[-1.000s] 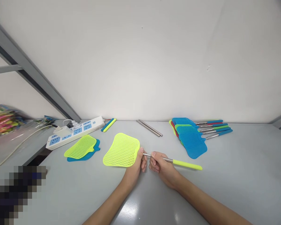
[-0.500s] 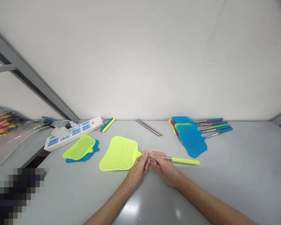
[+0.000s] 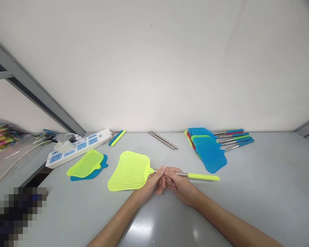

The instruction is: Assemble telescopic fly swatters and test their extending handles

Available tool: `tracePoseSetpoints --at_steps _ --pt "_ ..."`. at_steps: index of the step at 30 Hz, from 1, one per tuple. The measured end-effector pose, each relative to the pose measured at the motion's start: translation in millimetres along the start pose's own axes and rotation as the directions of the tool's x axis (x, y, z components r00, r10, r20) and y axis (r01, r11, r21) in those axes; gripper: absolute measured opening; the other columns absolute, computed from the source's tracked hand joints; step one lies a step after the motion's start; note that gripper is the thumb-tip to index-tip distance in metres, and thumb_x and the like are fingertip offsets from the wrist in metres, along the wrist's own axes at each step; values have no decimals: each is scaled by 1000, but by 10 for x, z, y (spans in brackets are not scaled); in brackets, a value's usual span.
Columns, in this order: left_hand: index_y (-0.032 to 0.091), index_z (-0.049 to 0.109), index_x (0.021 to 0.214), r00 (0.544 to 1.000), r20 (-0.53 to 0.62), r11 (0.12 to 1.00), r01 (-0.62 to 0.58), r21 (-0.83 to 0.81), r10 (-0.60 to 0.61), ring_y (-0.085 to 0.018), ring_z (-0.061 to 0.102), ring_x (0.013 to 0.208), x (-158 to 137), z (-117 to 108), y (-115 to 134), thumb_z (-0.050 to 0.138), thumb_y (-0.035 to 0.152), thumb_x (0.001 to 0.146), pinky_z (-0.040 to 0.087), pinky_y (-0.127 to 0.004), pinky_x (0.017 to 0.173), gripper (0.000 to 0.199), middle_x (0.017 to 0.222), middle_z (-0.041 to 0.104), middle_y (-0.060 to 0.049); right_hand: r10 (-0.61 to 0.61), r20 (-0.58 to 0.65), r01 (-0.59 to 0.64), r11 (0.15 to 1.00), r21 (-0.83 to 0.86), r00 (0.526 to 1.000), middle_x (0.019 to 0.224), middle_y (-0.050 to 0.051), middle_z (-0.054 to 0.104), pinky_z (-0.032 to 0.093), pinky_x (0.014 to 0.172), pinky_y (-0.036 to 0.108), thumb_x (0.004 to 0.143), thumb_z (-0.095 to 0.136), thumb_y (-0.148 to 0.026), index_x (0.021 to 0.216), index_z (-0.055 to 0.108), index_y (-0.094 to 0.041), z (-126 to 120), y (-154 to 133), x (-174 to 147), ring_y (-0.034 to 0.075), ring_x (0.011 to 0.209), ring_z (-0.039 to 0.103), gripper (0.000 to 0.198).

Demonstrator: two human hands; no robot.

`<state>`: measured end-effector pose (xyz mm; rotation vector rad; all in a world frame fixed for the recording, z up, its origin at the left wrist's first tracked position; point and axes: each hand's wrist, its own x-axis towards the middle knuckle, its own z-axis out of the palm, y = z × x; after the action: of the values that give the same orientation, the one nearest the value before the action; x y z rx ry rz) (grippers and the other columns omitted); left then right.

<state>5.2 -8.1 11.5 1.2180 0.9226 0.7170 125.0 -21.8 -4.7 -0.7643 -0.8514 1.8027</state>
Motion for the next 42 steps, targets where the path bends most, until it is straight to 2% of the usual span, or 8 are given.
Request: tracePoseSetpoints --at_steps 8,15,18,23,26,31,42 --pt "20 43 37 995 -95 1000 -30 -3 29 -14 48 48 0 22 -52 35 37 80 38 -25 60 46 34 39 2 5 57 -7 1000 23 998 42 -4 36 24 49 24 77 45 -28 45 39 -17 -26 -2 10 9 44 34 34" --pt "20 35 40 997 -78 997 -25 -75 19 -14 43 52 10 18 -121 30 31 81 36 -26 62 43 40 39 2 24 30 -23 1000 -11 999 43 -2 43 26 52 25 77 45 -32 46 37 -17 -18 -11 4 12 49 46 35" --pt "19 38 41 998 -65 997 -23 -68 19 -13 42 53 15 11 -154 27 30 82 35 -26 62 43 44 38 1 49 -3 -50 998 -29 999 44 -2 43 27 53 26 74 47 -35 46 37 -18 -21 -11 8 11 48 43 35" --pt "19 35 41 995 -93 999 -28 -27 26 -14 41 57 15 23 -171 26 30 81 34 -26 65 43 46 36 2 59 -80 -61 998 -11 995 41 -6 31 26 53 25 69 51 -35 45 37 -18 -20 -10 15 10 45 35 33" --pt "19 33 41 992 -122 1000 -26 -16 24 -14 42 59 23 41 -178 27 33 81 34 -26 66 44 46 35 2 45 -102 -46 999 -11 994 43 -5 33 26 52 25 69 50 -34 46 36 -18 -11 -5 14 10 45 33 32" --pt "19 33 40 986 -162 999 -28 -33 23 -15 43 60 43 60 -201 27 37 82 34 -27 66 45 46 37 1 49 -103 -50 999 0 993 44 -3 39 25 51 24 70 48 -34 48 35 -18 4 -7 12 10 47 33 30" --pt "19 35 39 988 -150 990 -66 -129 46 -16 45 66 60 79 -232 26 36 82 33 -26 71 47 48 40 1 30 -92 -24 998 60 995 45 -4 33 29 57 25 74 42 -23 46 33 -18 36 -21 -6 11 51 38 29"
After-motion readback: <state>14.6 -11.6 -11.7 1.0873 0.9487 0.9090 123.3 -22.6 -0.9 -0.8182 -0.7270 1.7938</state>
